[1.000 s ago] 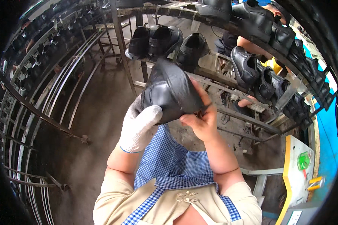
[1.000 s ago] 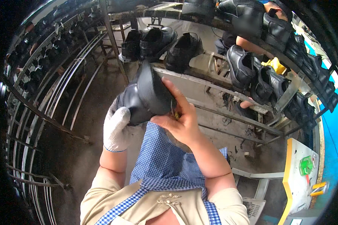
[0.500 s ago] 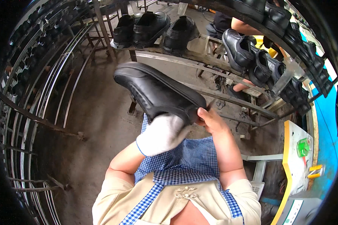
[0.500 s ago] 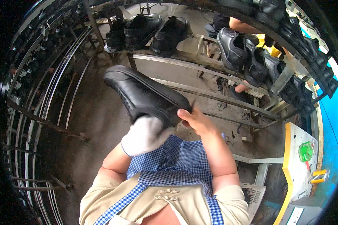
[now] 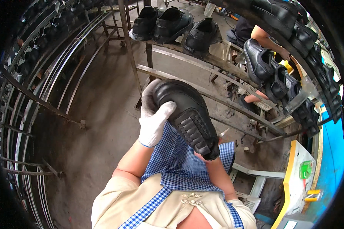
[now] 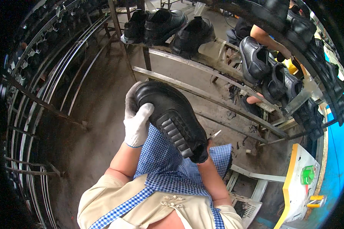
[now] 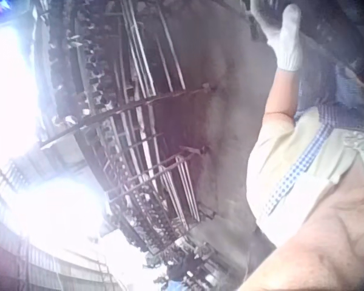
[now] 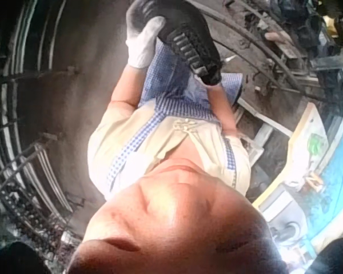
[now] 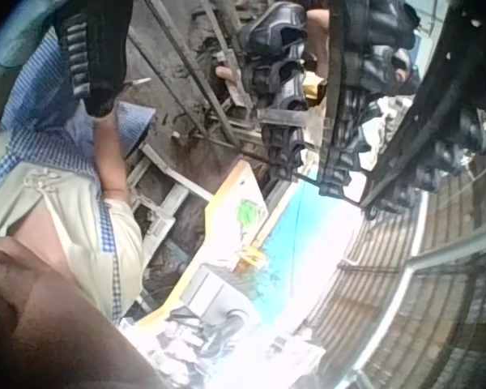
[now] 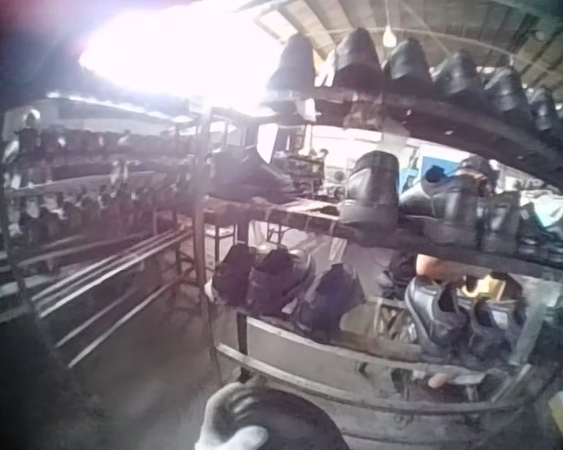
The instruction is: The person repeatedly picks up black shoes from a metal rack and uses a small knife to trim excess material from the soles and edges. They rotate each shoe to access different areas, scrape away residue, and place the shoes back on the rack.
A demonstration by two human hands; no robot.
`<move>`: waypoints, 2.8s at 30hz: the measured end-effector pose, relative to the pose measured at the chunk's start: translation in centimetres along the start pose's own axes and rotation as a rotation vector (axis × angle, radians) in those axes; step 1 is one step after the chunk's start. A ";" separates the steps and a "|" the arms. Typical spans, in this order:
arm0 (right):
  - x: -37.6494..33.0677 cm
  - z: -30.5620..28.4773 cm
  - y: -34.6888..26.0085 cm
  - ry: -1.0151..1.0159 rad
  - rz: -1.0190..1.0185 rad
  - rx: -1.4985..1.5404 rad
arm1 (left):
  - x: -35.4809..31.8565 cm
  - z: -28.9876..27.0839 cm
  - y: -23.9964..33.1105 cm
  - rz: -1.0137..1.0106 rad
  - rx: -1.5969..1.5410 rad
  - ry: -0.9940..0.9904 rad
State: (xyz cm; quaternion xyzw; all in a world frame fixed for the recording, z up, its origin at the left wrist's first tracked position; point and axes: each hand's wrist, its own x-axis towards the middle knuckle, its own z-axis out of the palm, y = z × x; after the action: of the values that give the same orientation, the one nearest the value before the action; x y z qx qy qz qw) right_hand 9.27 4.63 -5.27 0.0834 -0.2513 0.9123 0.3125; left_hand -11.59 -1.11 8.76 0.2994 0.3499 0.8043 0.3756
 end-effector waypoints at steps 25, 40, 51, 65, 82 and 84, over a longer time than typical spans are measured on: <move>3.2 16.7 -12.0 -0.413 -0.284 -2.241 | -1.2 1.5 -1.4 -0.158 0.558 -0.859; 3.2 16.5 -13.0 -0.489 0.243 -2.273 | -1.7 2.6 -4.2 -0.333 0.555 -1.002; 1.3 10.6 -13.1 -0.153 0.086 -1.484 | -1.7 3.2 -4.4 -0.531 0.375 -0.946; -2.6 -3.5 2.0 0.085 0.151 -0.796 | 7.4 3.0 3.1 -0.046 -0.062 -0.093; 28.8 19.1 -8.3 -0.105 -0.052 -0.184 | 10.9 -2.4 5.5 0.214 0.282 -0.259; 33.0 20.0 -8.8 -0.104 -0.130 -0.162 | 13.3 -2.5 7.3 0.385 0.350 -0.208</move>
State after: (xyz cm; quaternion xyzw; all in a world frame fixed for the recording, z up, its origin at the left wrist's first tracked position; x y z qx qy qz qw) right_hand -11.50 17.80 25.71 0.1212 -0.3344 0.8611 0.3634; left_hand -23.49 5.41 16.03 0.5015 0.3798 0.7532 0.1921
